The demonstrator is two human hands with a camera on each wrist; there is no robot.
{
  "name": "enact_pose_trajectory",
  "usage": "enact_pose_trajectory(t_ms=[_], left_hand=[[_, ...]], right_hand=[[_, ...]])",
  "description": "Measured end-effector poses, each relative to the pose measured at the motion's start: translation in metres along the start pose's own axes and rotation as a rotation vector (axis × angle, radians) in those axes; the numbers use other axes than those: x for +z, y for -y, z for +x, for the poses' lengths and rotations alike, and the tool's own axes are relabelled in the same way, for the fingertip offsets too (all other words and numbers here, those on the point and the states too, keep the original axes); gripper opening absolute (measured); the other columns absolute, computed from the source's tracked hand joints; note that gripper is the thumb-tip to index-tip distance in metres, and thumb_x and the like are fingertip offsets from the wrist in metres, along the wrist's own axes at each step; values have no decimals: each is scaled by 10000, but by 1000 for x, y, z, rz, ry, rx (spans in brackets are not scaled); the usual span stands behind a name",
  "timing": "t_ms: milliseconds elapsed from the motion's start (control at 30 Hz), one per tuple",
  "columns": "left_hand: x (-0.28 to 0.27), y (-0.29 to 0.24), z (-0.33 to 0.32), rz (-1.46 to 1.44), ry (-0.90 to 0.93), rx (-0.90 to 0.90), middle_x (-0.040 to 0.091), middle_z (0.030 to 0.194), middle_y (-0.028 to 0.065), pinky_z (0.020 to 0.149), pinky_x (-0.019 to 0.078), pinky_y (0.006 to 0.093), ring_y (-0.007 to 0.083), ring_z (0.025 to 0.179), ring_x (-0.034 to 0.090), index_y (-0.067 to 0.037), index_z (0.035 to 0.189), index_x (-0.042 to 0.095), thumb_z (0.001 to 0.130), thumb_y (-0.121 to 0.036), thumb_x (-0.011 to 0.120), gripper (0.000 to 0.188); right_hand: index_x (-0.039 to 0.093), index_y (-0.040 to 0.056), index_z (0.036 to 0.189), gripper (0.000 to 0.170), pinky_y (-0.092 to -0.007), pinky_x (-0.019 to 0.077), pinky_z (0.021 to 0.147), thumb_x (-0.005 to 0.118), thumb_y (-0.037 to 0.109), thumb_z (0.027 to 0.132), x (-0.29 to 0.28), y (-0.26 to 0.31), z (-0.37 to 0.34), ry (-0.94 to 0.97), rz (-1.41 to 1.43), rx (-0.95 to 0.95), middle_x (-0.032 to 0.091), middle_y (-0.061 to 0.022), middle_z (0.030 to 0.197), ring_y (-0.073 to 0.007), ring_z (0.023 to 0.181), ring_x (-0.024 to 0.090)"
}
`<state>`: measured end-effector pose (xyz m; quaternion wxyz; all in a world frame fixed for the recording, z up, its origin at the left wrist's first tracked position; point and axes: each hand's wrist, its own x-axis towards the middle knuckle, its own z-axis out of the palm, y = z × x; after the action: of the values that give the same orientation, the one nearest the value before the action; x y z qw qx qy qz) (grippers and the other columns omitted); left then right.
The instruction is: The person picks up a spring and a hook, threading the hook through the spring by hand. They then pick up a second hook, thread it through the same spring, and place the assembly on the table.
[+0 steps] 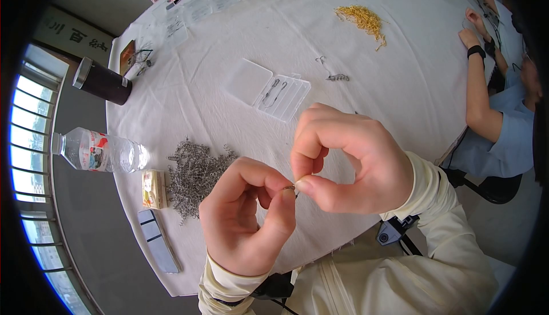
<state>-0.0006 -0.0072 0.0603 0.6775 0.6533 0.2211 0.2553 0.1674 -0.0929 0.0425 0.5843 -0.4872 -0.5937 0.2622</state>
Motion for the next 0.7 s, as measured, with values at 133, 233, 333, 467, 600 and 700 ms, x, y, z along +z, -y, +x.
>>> enact_pose_trajectory(t_ms=[133,233,333,467,600,700], left_hand=[[1,-1,0,28,-26,-8,553,824,8,697,386,220,74,736,461,11,884,573,802,44,641,111],[2,0,-1,47,-51,-7,552,821,9,690,387,219,75,729,457,7,875,572,791,43,649,120],[2,2,0,108,-60,21,552,821,10,684,390,222,77,725,457,4,870,571,786,41,654,124],[3,5,0,134,-82,52,557,817,14,675,396,224,79,719,462,4,868,571,779,40,655,127],[3,6,1,150,-103,34,565,814,16,672,404,222,79,716,472,7,867,572,774,39,653,127],[5,7,1,134,-97,26,567,815,16,674,406,220,78,717,473,9,865,572,774,38,653,126]], right_hand=[[577,47,786,98,-277,431,657,651,6,738,-2,1,1,4,-69,-25,560,-15,778,-145,719,501],[582,58,785,116,-280,425,649,660,6,718,-1,2,2,-10,-146,-54,556,-13,771,-152,702,493],[584,68,783,139,-285,411,636,671,1,697,-1,2,2,-25,-230,-91,550,-14,763,-159,686,481],[595,77,770,168,-290,388,620,686,-13,662,1,3,1,-67,-349,-150,540,-12,743,-165,680,467],[607,79,766,179,-288,380,614,691,-21,644,2,3,1,-85,-392,-175,541,-9,734,-166,686,464],[609,77,771,159,-284,382,616,686,-9,660,1,2,1,-85,-369,-193,547,-12,737,-165,684,465]])
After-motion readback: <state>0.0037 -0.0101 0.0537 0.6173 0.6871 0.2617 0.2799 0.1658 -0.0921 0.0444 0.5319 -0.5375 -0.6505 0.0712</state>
